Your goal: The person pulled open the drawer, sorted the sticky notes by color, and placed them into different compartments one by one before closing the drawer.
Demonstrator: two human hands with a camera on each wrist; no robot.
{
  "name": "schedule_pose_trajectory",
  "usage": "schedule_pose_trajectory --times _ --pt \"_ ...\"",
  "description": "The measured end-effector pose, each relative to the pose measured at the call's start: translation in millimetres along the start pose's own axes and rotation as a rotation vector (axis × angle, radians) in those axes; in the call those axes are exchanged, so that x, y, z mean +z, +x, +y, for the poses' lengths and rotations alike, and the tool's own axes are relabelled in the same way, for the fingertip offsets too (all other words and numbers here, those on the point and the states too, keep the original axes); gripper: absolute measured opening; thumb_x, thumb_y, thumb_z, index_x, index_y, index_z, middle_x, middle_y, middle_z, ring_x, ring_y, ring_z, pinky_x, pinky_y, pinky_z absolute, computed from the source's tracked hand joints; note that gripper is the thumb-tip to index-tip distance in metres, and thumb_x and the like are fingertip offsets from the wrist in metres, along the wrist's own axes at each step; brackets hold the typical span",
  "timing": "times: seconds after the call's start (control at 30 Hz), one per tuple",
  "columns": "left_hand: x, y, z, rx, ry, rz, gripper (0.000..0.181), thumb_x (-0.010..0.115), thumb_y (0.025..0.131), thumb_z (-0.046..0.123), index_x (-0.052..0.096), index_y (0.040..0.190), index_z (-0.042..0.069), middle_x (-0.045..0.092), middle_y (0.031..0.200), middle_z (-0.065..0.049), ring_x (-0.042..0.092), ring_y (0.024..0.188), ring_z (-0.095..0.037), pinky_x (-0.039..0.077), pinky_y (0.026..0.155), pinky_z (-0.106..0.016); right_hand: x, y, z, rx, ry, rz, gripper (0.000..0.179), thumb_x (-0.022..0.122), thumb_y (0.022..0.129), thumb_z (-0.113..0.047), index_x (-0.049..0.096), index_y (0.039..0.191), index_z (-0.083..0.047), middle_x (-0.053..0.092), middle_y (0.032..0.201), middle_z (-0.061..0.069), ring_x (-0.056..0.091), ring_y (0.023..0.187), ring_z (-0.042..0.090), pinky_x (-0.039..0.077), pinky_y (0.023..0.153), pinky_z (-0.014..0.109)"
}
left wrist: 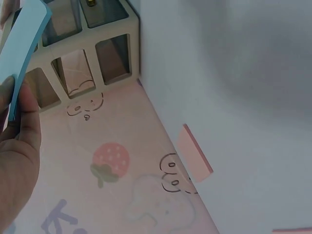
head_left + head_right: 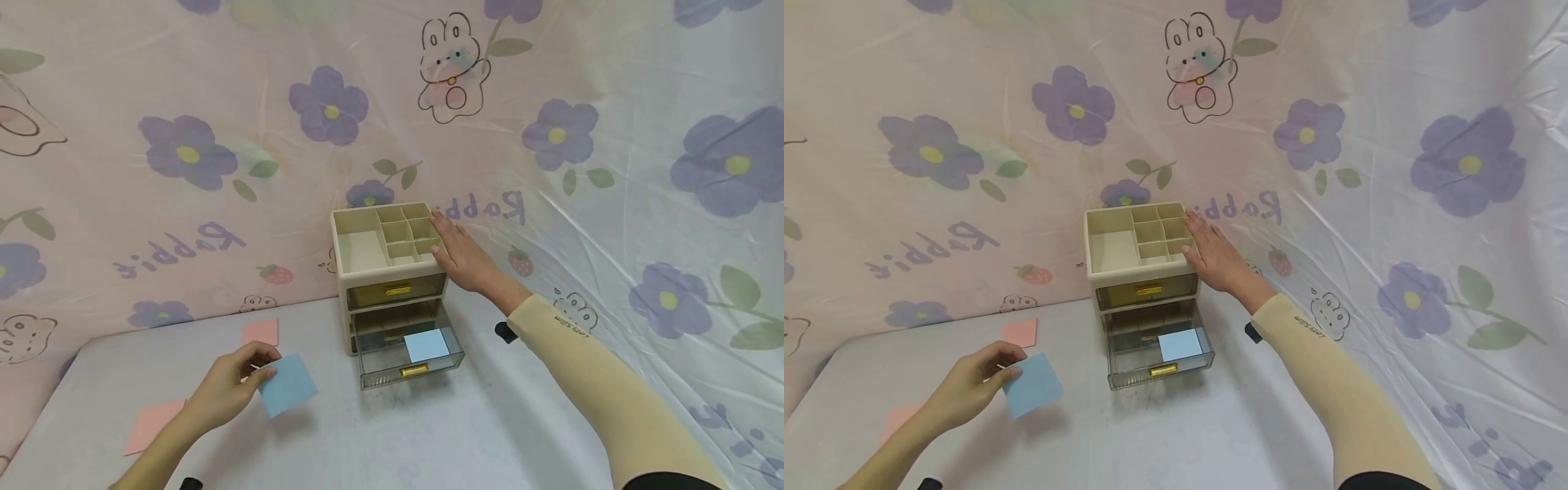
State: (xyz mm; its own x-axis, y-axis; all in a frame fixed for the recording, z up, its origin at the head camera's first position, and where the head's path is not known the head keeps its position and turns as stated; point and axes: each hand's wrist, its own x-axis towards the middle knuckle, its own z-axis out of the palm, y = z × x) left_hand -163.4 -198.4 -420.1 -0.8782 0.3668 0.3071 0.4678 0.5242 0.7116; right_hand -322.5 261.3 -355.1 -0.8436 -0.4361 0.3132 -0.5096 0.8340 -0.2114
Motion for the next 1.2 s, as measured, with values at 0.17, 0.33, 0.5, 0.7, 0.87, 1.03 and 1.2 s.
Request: schedule_pose_trajectory --times 0.17,0.33,0.5,0.7,0.87,1.03,1.2 --pt "7.3 9.4 8.3 0.017 -0.030 0.022 0.023 0.070 0.094 -0.008 0.066 0.110 0.008 0.070 0.100 0.002 0.065 0.089 -0.015 0.058 0.076 -0.024 -0.5 -0.2 0.2 -0.008 0.003 0.001 0.068 0.033 0.112 -0.039 0.010 0.167 -0.007 0.004 0.175 0.009 0.008 0.161 0.028 0.007 0.130 0.050" --pt "14.3 20.0 17.0 0.050 -0.053 0.052 0.023 0.071 0.093 -0.008 0.067 0.109 0.007 0.071 0.102 0.001 0.066 0.090 -0.020 0.058 0.078 -0.024 -0.1 -0.1 1.8 -0.026 0.012 0.012 0.068 0.031 0.112 -0.040 0.011 0.167 -0.006 0.004 0.175 0.011 0.009 0.160 0.029 0.008 0.129 0.052" --pt "22.6 32.7 26.3 0.062 -0.089 0.074 0.022 0.072 0.093 -0.007 0.068 0.108 0.008 0.070 0.101 0.001 0.066 0.091 -0.017 0.058 0.078 -0.025 0.8 0.5 3.2 -0.036 0.013 0.023 0.070 0.028 0.112 -0.045 0.011 0.167 -0.005 0.006 0.175 0.012 0.010 0.160 0.031 0.009 0.129 0.054" --pt "31.8 53.1 38.8 0.083 -0.098 0.072 0.023 0.072 0.092 -0.008 0.069 0.108 0.007 0.071 0.102 0.000 0.067 0.094 -0.016 0.058 0.080 -0.026 1.3 0.4 3.0 -0.028 0.009 0.019 0.070 0.028 0.112 -0.045 0.011 0.167 -0.005 0.005 0.175 0.012 0.010 0.160 0.031 0.009 0.129 0.054" --pt "38.9 68.0 49.9 0.095 -0.117 0.054 0.023 0.072 0.092 -0.010 0.069 0.108 0.006 0.072 0.100 -0.002 0.068 0.092 -0.019 0.060 0.080 -0.030 2.5 -0.6 1.9 -0.023 0.009 0.024 0.069 0.030 0.112 -0.042 0.010 0.167 -0.005 0.005 0.175 0.012 0.009 0.160 0.030 0.009 0.129 0.053" --pt "48.1 77.4 58.5 0.111 -0.127 0.041 0.023 0.072 0.091 -0.011 0.069 0.108 0.005 0.073 0.101 -0.004 0.068 0.091 -0.019 0.061 0.079 -0.032 2.3 -0.4 1.1 -0.017 0.006 0.023 0.070 0.028 0.112 -0.044 0.009 0.167 -0.006 0.003 0.175 0.010 0.010 0.160 0.031 0.007 0.130 0.051" --pt "58.6 83.9 65.1 0.128 -0.117 0.020 0.022 0.073 0.092 -0.009 0.069 0.108 0.005 0.073 0.101 -0.003 0.067 0.091 -0.017 0.060 0.078 -0.030 1.9 0.1 0.1 -0.013 0.012 0.019 0.069 0.029 0.112 -0.043 0.009 0.167 -0.006 0.003 0.175 0.010 0.009 0.160 0.030 0.008 0.129 0.052"
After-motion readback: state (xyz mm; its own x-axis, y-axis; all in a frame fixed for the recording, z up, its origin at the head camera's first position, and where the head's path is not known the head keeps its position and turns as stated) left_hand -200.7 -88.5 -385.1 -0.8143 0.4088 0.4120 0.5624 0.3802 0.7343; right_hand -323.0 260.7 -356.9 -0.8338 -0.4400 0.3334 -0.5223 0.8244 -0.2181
